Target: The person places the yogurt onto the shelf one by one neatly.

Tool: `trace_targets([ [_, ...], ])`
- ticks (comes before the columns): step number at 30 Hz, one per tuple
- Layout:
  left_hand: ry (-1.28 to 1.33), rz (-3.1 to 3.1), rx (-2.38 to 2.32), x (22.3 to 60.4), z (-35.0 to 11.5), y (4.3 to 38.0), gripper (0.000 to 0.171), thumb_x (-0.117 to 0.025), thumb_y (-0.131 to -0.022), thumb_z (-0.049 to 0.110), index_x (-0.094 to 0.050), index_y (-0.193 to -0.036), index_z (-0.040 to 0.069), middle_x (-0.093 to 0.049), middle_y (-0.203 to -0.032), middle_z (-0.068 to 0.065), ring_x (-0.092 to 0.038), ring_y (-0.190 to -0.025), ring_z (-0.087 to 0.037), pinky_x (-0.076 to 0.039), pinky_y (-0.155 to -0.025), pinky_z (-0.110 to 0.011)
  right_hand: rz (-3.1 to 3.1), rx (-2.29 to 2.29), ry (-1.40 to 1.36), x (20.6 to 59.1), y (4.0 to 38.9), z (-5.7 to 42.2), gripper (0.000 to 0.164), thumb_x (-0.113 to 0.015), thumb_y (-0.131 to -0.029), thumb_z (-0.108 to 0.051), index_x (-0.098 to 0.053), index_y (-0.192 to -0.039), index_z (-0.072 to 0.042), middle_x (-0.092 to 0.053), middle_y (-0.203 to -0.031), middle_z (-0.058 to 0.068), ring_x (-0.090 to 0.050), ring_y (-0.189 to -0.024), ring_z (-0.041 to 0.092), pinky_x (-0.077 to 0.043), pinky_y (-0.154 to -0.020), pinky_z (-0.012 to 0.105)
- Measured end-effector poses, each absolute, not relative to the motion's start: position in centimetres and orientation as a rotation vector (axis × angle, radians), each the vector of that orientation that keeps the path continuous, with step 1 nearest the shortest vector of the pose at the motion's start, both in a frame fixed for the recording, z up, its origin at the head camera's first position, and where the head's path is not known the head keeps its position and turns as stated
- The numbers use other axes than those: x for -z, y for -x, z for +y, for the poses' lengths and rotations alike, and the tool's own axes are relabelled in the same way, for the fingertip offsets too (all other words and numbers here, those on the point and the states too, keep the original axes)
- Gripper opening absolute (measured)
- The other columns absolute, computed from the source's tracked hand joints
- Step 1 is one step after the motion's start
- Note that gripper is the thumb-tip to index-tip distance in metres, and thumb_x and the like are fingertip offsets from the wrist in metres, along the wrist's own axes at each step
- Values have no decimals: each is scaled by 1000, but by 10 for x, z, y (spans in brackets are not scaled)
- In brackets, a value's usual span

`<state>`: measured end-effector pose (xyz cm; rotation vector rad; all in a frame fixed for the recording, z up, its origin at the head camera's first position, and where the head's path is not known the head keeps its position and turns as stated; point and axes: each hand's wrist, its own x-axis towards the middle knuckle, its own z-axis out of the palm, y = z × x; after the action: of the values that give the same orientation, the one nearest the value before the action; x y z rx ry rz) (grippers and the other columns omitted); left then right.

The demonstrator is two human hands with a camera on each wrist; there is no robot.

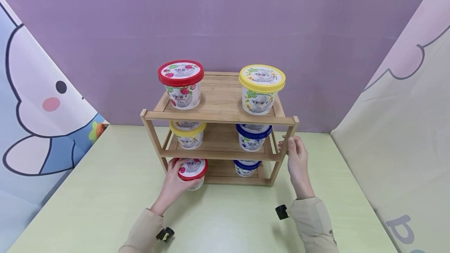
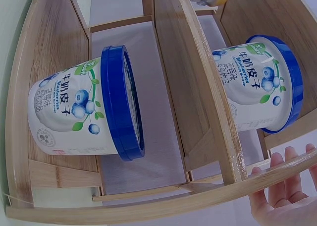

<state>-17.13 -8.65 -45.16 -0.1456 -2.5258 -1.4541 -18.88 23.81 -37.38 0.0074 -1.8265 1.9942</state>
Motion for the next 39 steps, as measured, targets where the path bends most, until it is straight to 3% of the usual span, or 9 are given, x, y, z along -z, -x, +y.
trace_targets([
  [8, 121, -2523, 1471, 457, -86, 183, 86, -82, -59, 31, -37, -130, 9, -23, -132, -14, -34, -116, -31, -39, -91, -48, -1820, -1998, -14, 373, 188, 238, 32, -39, -93, -29, -52, -99, 0, -59, -79, -1, -56, -79, 9, -47, -73, 18],
  [19, 217, -2475, 1455, 463, -87, 201, 89, -80, -62, 27, -32, -135, 10, -24, -135, -15, -25, -121, -32, -36, -92, -49, -1816, -1998, -24, 373, 188, 238, 33, -40, -93, -29, -51, -100, 1, -59, -79, -1, -57, -78, 9, -47, -72, 18],
  [26, 186, -2491, 1535, 463, -86, 209, 84, -79, -63, 28, -35, -132, 8, -37, -128, -14, -31, -118, -32, -35, -93, -48, -1812, -1996, -9, 374, 188, 238, 35, -40, -93, -29, -50, -101, 4, -60, -78, -1, -57, -77, 9, -48, -71, 18],
  [39, 264, -2389, 1691, 467, -85, 220, 84, -79, -64, 17, -30, -131, 12, -39, -125, -9, -41, -112, -26, -38, -92, -44, -1820, -1993, -16, 373, 189, 238, 41, -40, -93, -29, -46, -104, 9, -60, -79, -1, -57, -78, 9, -47, -72, 18],
])
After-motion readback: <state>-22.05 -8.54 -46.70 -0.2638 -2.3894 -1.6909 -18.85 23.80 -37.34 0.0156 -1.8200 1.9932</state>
